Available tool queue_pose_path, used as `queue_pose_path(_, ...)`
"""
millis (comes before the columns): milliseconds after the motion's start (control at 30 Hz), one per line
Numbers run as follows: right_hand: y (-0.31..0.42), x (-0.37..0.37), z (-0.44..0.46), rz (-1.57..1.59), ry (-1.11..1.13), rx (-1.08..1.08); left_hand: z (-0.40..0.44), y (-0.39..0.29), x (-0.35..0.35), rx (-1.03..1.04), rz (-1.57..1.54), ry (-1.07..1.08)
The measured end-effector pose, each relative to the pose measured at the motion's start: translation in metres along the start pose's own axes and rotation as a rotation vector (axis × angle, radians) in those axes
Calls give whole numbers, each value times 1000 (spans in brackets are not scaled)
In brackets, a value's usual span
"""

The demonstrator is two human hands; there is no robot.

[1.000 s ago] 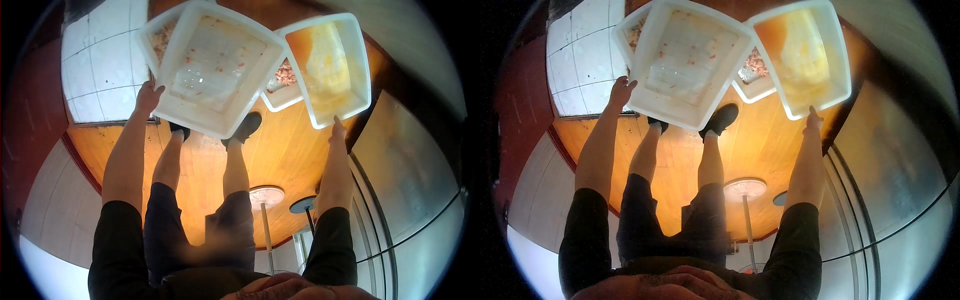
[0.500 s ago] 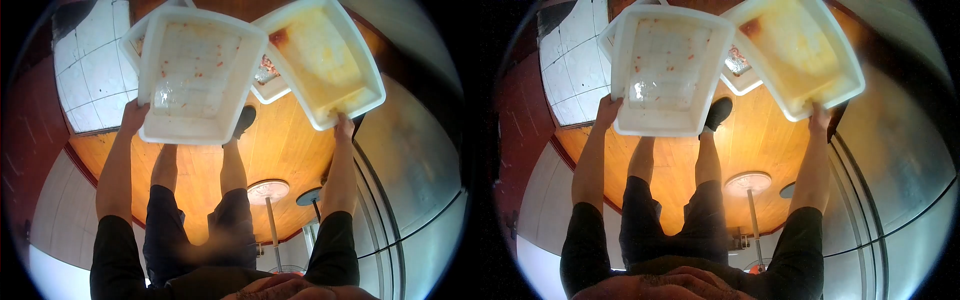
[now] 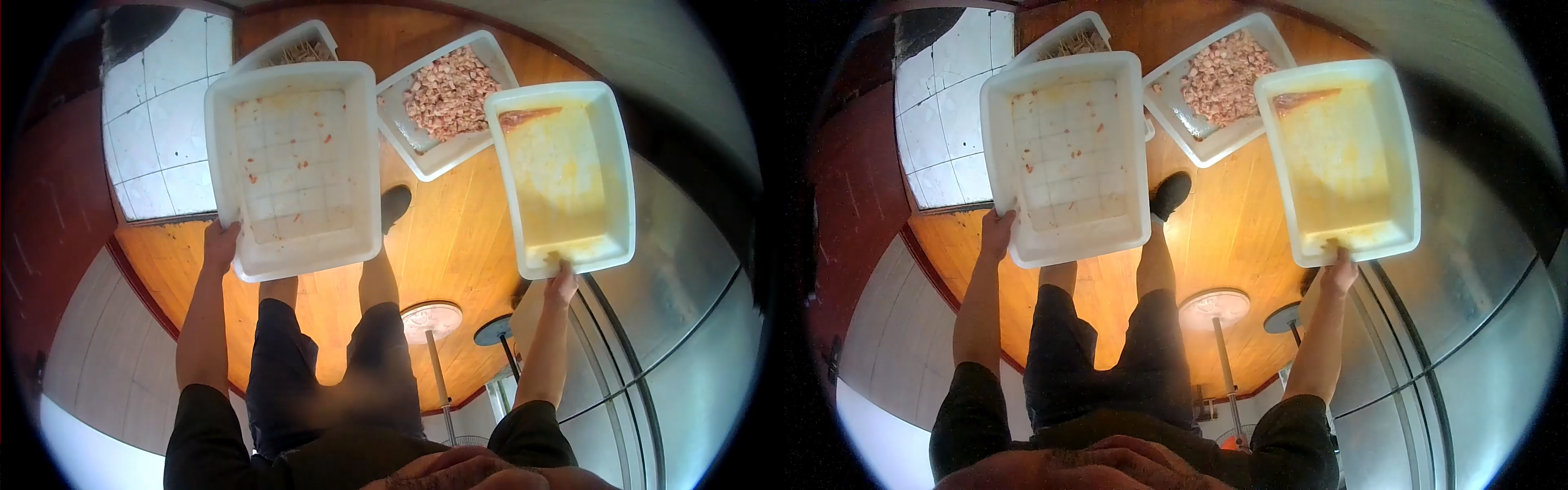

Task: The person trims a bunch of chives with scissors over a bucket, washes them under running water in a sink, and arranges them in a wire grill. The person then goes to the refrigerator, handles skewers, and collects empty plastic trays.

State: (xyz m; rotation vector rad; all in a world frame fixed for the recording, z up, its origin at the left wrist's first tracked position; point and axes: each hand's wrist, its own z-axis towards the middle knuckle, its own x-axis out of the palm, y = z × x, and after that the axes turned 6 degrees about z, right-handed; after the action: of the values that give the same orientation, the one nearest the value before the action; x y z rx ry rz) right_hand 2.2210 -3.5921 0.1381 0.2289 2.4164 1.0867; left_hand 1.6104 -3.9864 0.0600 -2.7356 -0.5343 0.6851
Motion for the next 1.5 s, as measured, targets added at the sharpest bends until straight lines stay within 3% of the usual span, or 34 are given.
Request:
queue_pose_path(167,12,-8,-29,-37,-101,31,-29,-15,4,-1,-74,-69)
queue_pose_path(433,14,-22,-78,56,47,62,-41,-14,26,45,10,-153)
queue_pose_path(600,36,31,-147,2,63,148,-25,-19,57,29,30,-106)
queue_pose_path(700,12,7,-156,117,65,116,-34,-32,70,120,48,-128)
queue_pose_path(767,5,-5,-166,-265,187,-55,-40,-41,82,95,114,-109)
queue_pose_path(833,10,7,-189,92,56,169,-41,-50,91,80,143,-74)
queue_pose_path(867,6,-2,-191,69,109,170,-44,-55,92,83,138,-52)
queue_pose_path(1100,4,16,-250,-34,-93,195,-34,-46,99,93,139,48)
queue_pose_path(1267,-8,32,-278,-1,-12,203,-35,-53,97,32,147,160)
queue_pose_path(1500,-18,74,-300,-13,91,187,-50,-62,93,94,172,118)
